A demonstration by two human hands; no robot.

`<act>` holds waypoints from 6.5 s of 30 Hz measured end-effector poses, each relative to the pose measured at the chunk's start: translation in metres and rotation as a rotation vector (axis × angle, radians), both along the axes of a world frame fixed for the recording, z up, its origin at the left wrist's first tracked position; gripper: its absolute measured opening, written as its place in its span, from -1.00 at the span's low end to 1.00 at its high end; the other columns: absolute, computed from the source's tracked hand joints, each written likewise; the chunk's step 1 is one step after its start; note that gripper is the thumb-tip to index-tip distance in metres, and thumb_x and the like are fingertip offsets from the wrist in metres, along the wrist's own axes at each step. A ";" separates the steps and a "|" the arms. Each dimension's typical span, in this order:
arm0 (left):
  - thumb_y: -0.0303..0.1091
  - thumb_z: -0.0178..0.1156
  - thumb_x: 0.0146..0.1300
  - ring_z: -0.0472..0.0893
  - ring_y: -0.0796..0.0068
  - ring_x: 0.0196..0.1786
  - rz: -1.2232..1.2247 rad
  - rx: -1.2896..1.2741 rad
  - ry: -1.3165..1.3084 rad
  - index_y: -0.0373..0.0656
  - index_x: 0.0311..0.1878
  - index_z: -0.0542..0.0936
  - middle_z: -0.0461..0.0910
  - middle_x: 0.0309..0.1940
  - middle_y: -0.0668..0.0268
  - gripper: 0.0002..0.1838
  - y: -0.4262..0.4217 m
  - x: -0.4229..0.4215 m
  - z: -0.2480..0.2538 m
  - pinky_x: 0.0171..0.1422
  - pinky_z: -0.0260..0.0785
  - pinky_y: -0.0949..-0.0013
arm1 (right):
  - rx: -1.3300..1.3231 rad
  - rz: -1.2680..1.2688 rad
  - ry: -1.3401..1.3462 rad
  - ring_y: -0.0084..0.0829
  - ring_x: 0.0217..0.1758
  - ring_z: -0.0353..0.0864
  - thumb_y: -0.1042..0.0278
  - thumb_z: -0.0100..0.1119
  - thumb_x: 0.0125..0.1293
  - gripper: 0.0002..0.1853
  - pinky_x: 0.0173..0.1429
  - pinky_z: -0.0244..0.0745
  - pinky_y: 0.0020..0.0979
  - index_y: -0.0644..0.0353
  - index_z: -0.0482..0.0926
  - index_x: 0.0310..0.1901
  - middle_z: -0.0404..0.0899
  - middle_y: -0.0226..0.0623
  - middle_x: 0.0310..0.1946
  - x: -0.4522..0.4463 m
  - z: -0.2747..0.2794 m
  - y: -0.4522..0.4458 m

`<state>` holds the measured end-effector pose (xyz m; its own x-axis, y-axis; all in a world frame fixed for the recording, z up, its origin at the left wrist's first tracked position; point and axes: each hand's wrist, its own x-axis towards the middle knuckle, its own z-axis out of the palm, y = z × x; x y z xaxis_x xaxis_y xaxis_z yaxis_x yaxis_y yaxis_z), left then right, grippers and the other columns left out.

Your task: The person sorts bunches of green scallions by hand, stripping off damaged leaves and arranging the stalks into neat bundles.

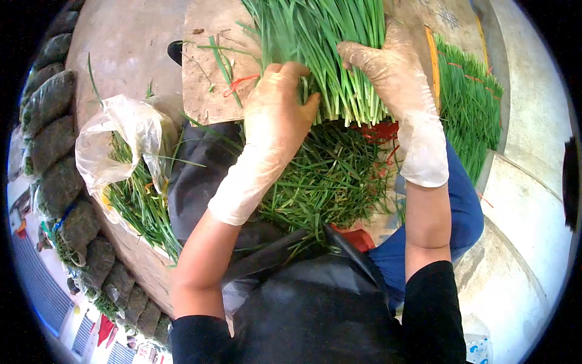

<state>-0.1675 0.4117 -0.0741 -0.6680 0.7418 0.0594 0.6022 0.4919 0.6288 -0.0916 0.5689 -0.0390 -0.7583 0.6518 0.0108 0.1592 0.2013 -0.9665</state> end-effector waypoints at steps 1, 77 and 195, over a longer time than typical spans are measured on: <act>-0.45 0.33 0.02 0.53 0.43 -0.34 0.031 0.031 -0.046 -0.15 -0.06 0.55 0.55 -0.34 0.25 -0.64 0.000 0.002 -0.005 -0.20 0.40 0.37 | 0.005 -0.007 -0.201 -0.45 -0.31 0.58 0.36 0.37 0.02 -0.47 -0.17 0.48 -0.43 0.31 0.45 0.05 0.61 -0.31 -0.27 0.002 -0.001 0.002; 0.02 0.34 0.05 0.68 0.16 -0.23 0.372 -0.198 -0.315 -0.24 -0.27 0.67 0.68 -0.38 0.09 -0.55 -0.014 0.017 -0.014 -0.07 0.48 0.22 | 0.728 -0.006 -0.819 0.11 0.41 0.17 -0.26 0.30 -0.03 0.13 0.38 0.25 -0.08 0.25 0.00 0.44 0.14 0.12 0.37 -0.024 -0.044 -0.013; -0.37 0.32 0.07 0.47 0.33 0.13 0.312 0.641 -0.759 -0.27 0.44 0.07 0.42 0.17 0.11 -0.11 0.020 -0.004 -0.024 0.27 0.28 0.35 | -0.453 0.060 -0.282 -0.66 -0.59 0.40 0.16 0.11 0.38 -0.71 -0.50 0.25 -0.57 0.24 0.62 -0.30 0.49 -0.42 -0.61 0.088 0.040 -0.079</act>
<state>-0.1719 0.4320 -0.0980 -0.8513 0.5071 -0.1346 -0.1572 -0.0018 0.9876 -0.0036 0.4896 0.0007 -0.7271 0.4993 -0.4712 0.4264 -0.2095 -0.8799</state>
